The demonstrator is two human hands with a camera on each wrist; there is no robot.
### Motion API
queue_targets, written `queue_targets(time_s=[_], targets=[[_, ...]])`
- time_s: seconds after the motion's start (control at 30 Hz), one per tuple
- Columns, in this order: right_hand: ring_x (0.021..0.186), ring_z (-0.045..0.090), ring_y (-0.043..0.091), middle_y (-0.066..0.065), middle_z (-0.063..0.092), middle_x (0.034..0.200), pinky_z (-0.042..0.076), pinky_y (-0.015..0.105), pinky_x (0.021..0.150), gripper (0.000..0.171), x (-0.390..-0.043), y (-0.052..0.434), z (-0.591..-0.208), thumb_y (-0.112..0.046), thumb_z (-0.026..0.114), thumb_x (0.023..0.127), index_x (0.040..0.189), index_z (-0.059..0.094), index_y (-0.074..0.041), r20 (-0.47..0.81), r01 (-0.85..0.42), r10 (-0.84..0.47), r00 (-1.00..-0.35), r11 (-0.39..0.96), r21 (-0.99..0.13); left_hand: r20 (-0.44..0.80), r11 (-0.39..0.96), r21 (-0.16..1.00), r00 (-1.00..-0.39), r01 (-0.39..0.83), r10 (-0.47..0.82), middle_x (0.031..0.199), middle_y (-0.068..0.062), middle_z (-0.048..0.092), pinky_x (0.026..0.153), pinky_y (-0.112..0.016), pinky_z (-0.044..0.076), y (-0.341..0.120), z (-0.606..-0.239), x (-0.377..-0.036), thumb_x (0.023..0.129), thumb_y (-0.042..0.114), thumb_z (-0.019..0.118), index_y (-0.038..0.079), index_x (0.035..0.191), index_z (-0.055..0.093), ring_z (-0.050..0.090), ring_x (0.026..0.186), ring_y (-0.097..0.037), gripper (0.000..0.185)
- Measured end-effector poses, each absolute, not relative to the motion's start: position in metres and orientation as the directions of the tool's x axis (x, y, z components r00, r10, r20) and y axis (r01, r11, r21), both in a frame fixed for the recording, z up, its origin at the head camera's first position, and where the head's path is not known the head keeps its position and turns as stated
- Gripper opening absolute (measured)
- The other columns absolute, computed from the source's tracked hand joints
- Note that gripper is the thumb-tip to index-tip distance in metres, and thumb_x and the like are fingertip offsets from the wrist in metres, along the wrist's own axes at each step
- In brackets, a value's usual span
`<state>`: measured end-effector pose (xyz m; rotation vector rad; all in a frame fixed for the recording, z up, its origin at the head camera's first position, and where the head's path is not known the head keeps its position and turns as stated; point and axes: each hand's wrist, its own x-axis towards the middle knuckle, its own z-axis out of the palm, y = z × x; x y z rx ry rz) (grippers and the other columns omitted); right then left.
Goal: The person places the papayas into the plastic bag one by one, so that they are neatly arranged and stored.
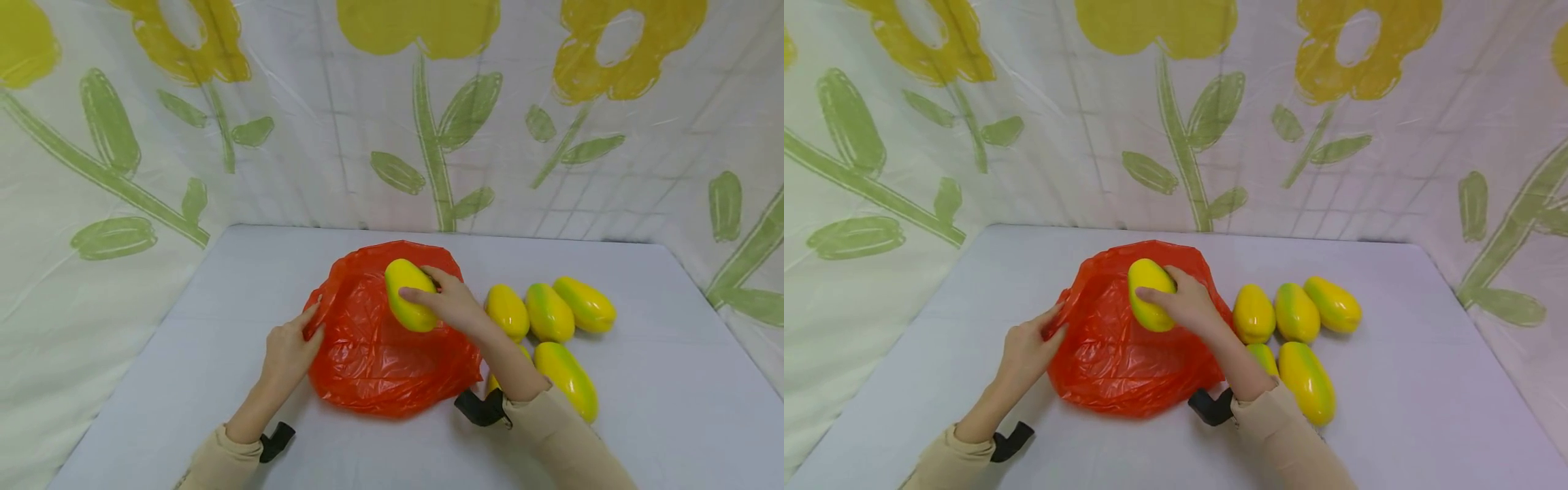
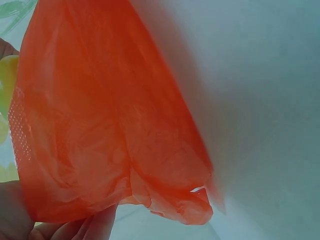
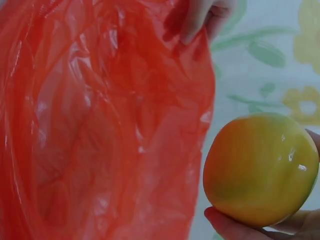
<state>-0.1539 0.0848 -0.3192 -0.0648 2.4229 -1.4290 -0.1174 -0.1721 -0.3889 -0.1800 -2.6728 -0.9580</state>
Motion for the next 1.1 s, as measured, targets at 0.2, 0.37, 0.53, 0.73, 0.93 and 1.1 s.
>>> queue_targets(time_s=[0.2,0.37,0.53,0.73,0.93,1.1], targets=[[0.113,0.051,0.03,0.013,0.05,0.136,0.047,0.044,0.094,0.071,-0.162,0.063,-0.333,-0.042,0.064,0.09,0.148,0.038,-0.008,-0.285,0.171,-0.195,-0.938,0.455,-0.874,0.274,0.761,0.626,-0.962,0.167,-0.014,0.063,-0.014,0.06,0.043,-0.022,0.03,-0.169,-0.387,-0.118,0.086,-0.001,0.064,-0.01,0.122,0.062,0.036,0.044,-0.014,0.037],[0.104,0.055,0.028,0.013,0.055,0.126,0.048,0.04,0.088,0.069,-0.169,0.048,-0.346,-0.041,0.063,0.091,0.145,0.041,-0.006,-0.279,0.195,-0.182,-0.943,0.376,-0.906,0.24,0.744,0.654,-0.97,0.136,-0.034,0.059,-0.01,0.055,0.043,-0.021,0.03,-0.167,-0.386,-0.12,0.087,0.0,0.063,-0.009,0.123,0.062,0.035,0.044,-0.013,0.037],[0.105,0.054,0.029,0.015,0.054,0.125,0.048,0.04,0.089,0.07,-0.173,0.038,-0.35,-0.04,0.063,0.091,0.146,0.039,-0.003,-0.315,0.267,-0.14,-0.939,0.284,-0.921,0.224,0.739,0.661,-0.974,0.128,-0.031,0.056,-0.007,0.052,0.044,-0.021,0.03,-0.166,-0.386,-0.119,0.088,-0.001,0.062,-0.009,0.122,0.062,0.035,0.045,-0.013,0.036],[0.107,0.053,0.029,0.015,0.053,0.125,0.048,0.041,0.091,0.066,-0.18,0.029,-0.356,-0.037,0.063,0.092,0.143,0.04,-0.002,-0.36,0.332,-0.128,-0.924,0.198,-0.922,0.224,0.742,0.657,-0.974,0.133,-0.023,0.052,0.0,0.04,0.043,-0.021,0.028,-0.167,-0.385,-0.119,0.088,-0.001,0.06,-0.009,0.122,0.062,0.03,0.042,-0.011,0.036],[0.105,0.053,0.029,0.015,0.053,0.124,0.048,0.04,0.089,0.066,-0.189,0.018,-0.365,-0.036,0.063,0.091,0.144,0.04,-0.002,-0.374,0.351,-0.111,-0.921,0.179,-0.919,0.237,0.75,0.645,-0.971,0.146,-0.015,0.053,0.001,0.038,0.042,-0.021,0.025,-0.168,-0.386,-0.121,0.086,-0.002,0.06,-0.009,0.121,0.063,0.028,0.041,-0.01,0.036],[0.107,0.053,0.03,0.016,0.053,0.126,0.048,0.042,0.091,0.068,-0.193,0.009,-0.376,-0.034,0.065,0.09,0.144,0.04,-0.001,-0.37,0.356,-0.073,-0.926,0.152,-0.922,0.236,0.757,0.637,-0.972,0.145,-0.013,0.053,0.001,0.038,0.043,-0.022,0.025,-0.168,-0.385,-0.121,0.086,-0.002,0.06,-0.009,0.12,0.064,0.028,0.042,-0.01,0.036]])
